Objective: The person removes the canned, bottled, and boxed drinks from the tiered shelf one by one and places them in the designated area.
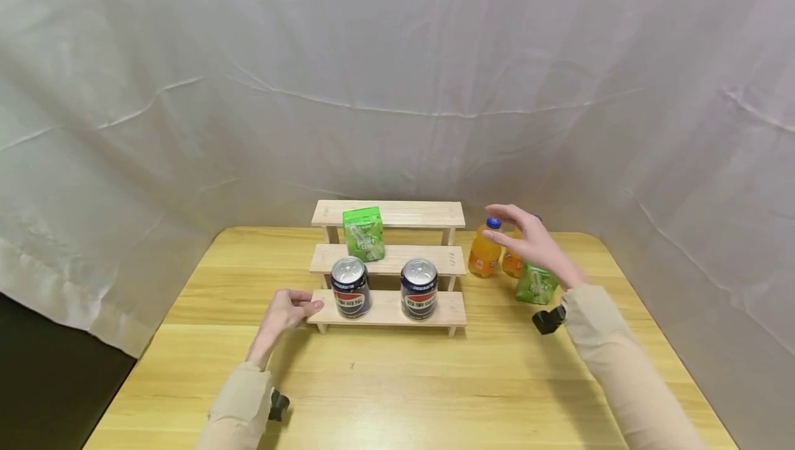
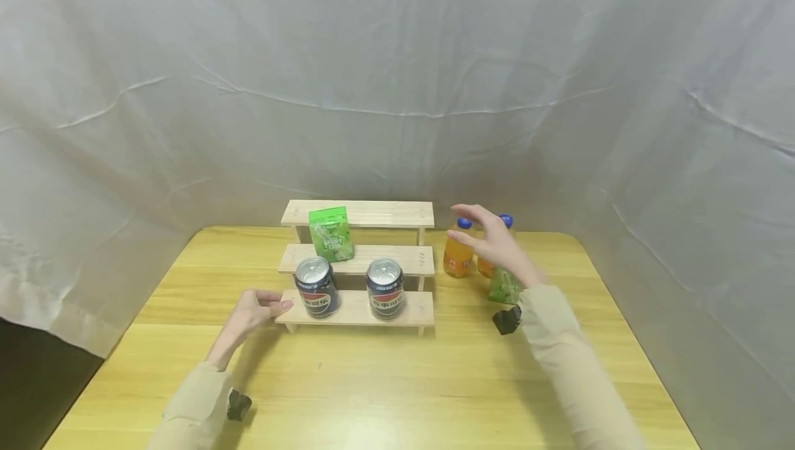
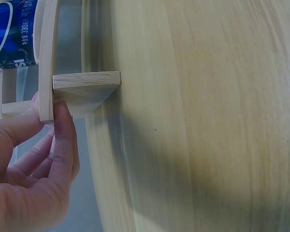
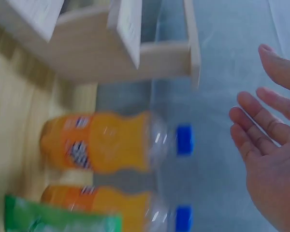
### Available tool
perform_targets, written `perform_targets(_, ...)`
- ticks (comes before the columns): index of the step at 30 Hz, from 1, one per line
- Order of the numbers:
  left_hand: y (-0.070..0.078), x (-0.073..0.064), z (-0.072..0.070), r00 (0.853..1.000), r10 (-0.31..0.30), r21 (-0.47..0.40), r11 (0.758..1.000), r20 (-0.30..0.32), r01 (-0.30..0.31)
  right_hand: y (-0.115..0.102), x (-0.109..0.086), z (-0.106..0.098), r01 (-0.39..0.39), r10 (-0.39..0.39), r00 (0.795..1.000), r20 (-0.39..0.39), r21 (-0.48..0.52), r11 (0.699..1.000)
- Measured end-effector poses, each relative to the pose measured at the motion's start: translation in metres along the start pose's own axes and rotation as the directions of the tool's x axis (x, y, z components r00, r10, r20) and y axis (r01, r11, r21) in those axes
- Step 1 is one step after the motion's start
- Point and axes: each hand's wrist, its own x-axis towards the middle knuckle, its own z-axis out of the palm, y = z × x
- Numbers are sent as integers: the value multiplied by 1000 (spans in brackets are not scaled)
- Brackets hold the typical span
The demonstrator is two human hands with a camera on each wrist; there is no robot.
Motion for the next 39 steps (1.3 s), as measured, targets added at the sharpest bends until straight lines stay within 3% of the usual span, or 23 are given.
perform_targets(6, 0, 1, 1, 1000, 1, -29, 1000, -9, -1, -31, 25, 22, 83, -80, 995, 56, -58, 995)
perform_targets(10, 0, 1, 1, 1000, 6, -30, 1000, -18, -6, -51, 40, 38, 132, -127, 985, 115, -33, 991)
perform_targets(18, -1, 0, 0, 1000, 7, -14, 1000, -16, -7, -77, 68, 69, 115, -111, 969, 220, -6, 993)
perform_targets(30, 1, -1, -1, 1000, 6, -12, 1000, -19, -7, -94, 102, 109, 108, -96, 956, 276, -27, 994)
perform_targets(39, 1, -1, -1, 1000, 1, -6, 1000, -18, -1, -99, 112, 127, 99, -94, 948, 303, -2, 995)
